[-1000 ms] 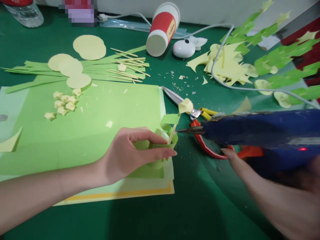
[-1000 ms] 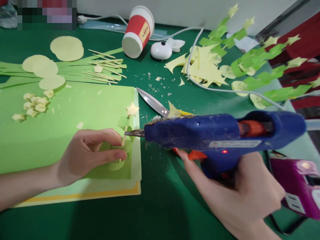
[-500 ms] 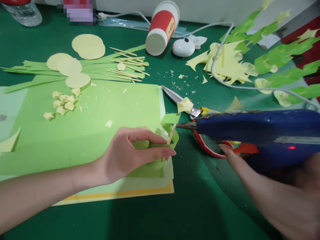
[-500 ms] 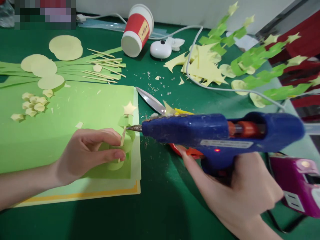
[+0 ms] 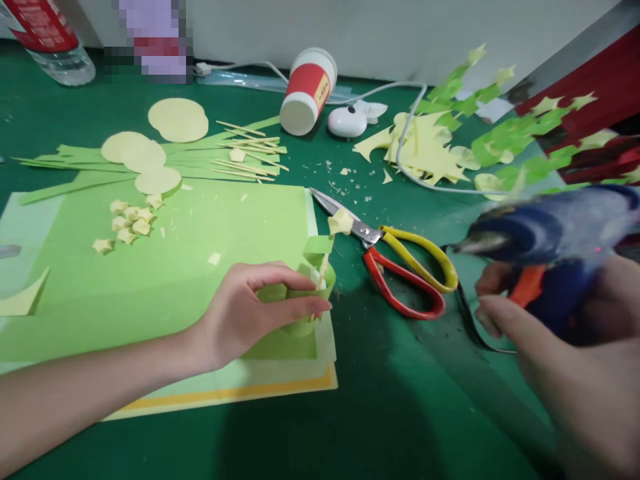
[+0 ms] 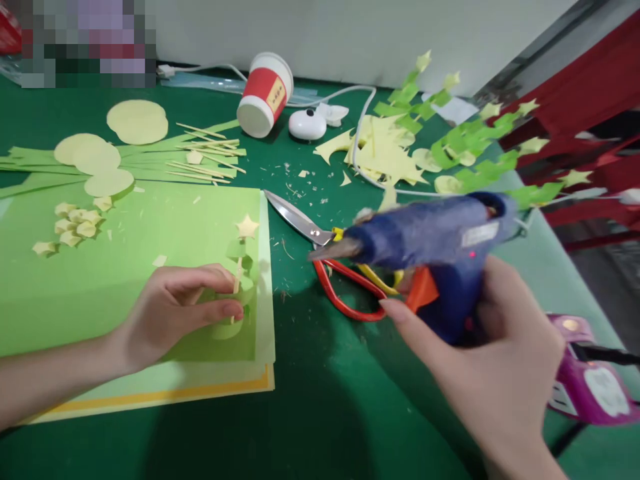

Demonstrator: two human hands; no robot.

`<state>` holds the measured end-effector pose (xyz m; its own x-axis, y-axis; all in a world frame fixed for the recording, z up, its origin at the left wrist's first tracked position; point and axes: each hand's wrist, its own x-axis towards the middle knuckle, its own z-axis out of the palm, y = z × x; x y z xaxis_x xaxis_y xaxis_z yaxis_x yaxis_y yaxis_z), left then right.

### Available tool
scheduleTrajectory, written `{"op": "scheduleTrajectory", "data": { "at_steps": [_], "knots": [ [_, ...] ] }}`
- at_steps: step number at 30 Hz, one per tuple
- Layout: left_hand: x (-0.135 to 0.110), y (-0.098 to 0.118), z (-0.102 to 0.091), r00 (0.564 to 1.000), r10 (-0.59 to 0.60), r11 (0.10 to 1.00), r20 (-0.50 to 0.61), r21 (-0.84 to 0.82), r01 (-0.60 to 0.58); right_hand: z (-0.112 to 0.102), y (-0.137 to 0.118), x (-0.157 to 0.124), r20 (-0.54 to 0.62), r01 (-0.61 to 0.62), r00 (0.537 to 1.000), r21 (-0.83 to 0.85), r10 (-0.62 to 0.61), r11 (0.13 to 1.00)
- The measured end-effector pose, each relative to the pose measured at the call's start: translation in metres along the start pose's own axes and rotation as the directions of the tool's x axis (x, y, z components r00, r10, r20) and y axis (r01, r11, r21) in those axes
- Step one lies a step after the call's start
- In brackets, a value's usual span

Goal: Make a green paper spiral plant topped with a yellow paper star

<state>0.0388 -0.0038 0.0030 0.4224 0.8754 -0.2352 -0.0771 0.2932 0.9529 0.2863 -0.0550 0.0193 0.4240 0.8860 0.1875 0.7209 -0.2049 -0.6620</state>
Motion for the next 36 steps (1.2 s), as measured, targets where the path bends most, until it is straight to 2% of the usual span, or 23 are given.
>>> {"op": "scheduleTrajectory", "data": {
  "at_steps": [2,4,5,7,9,11,13,19,21,23,24,25,26,27,28,29,30,32,34,36],
  "knots": [
    [0.0,0.002,0.0,1.0,-0.028,1.0,-0.002,0.01,0.028,-0.003,-0.004,0.012,-0.001,-0.061,0.998,0.073,0.062,0.995],
    [-0.001,0.003,-0.001,0.999,-0.035,0.999,0.0,0.041,0.035,-0.007,-0.002,0.027,0.014,-0.106,0.994,0.071,0.106,0.992],
    [-0.001,0.003,-0.002,0.999,-0.041,0.998,0.002,0.057,0.041,-0.01,0.0,0.035,0.016,-0.12,0.993,0.016,0.12,0.993],
    [-0.001,0.002,-0.002,0.999,-0.053,0.996,-0.01,0.067,0.054,-0.014,0.008,0.051,0.015,-0.14,0.989,-0.195,0.146,0.971],
    [-0.002,0.002,-0.002,0.996,-0.061,0.996,-0.058,0.057,0.064,-0.016,0.016,0.064,0.009,-0.169,0.98,-0.502,0.201,0.848],
    [-0.002,0.003,-0.001,0.991,-0.064,0.993,-0.117,0.09,0.074,-0.014,0.023,0.072,0.029,-0.17,0.972,-0.602,0.234,0.78],
    [-0.003,0.008,0.0,0.984,-0.067,0.989,-0.166,0.12,0.088,-0.007,0.028,0.075,0.063,-0.149,0.97,-0.617,0.237,0.773],
    [-0.011,0.038,-0.001,0.969,0.051,0.981,-0.24,0.196,-0.003,0.017,0.033,0.071,0.115,-0.041,0.982,-0.636,0.147,0.771],
    [-0.014,0.05,-0.002,0.953,0.121,0.978,-0.277,0.198,-0.067,0.018,0.029,0.067,0.099,0.001,0.992,-0.652,0.083,0.758],
    [-0.017,0.063,-0.001,0.94,0.194,0.972,-0.279,0.187,-0.145,0.014,0.018,0.059,0.072,0.09,0.996,-0.635,-0.057,0.767],
    [-0.018,0.068,0.0,0.937,0.224,0.968,-0.269,0.177,-0.18,0.011,0.009,0.054,0.064,0.164,0.986,-0.588,-0.157,0.792],
    [-0.019,0.074,0.001,0.936,0.245,0.964,-0.253,0.168,-0.207,0.008,-0.003,0.047,0.048,0.299,0.948,-0.468,-0.314,0.832],
    [-0.02,0.079,0.003,0.934,0.266,0.959,-0.237,0.163,-0.232,0.006,-0.017,0.04,0.022,0.449,0.888,-0.257,-0.46,0.855],
    [-0.021,0.083,0.005,0.931,0.29,0.952,-0.22,0.169,-0.256,0.004,-0.032,0.032,0.032,0.548,0.837,-0.023,-0.547,0.836],
    [-0.022,0.087,0.007,0.93,0.311,0.943,-0.195,0.186,-0.276,0.002,-0.048,0.025,0.068,0.578,0.8,0.179,-0.596,0.796],
    [-0.023,0.09,0.009,0.929,0.331,0.932,-0.165,0.209,-0.295,0.002,-0.063,0.018,0.087,0.559,0.779,0.353,-0.621,0.751],
    [-0.024,0.092,0.012,0.929,0.345,0.922,-0.131,0.233,-0.31,0.002,-0.078,0.013,0.114,0.502,0.779,0.477,-0.617,0.722],
    [-0.026,0.095,0.015,0.934,0.352,0.909,-0.063,0.258,-0.326,0.005,-0.101,0.006,0.114,0.422,0.762,0.66,-0.638,0.621],
    [-0.028,0.097,0.016,0.934,0.357,0.905,-0.024,0.256,-0.34,0.009,-0.113,0.004,0.111,0.345,0.756,0.77,-0.645,0.536],
    [-0.029,0.098,0.015,0.927,0.374,0.898,-0.017,0.258,-0.357,0.013,-0.118,0.005,0.131,0.274,0.762,0.822,-0.635,0.499]
  ]
}}
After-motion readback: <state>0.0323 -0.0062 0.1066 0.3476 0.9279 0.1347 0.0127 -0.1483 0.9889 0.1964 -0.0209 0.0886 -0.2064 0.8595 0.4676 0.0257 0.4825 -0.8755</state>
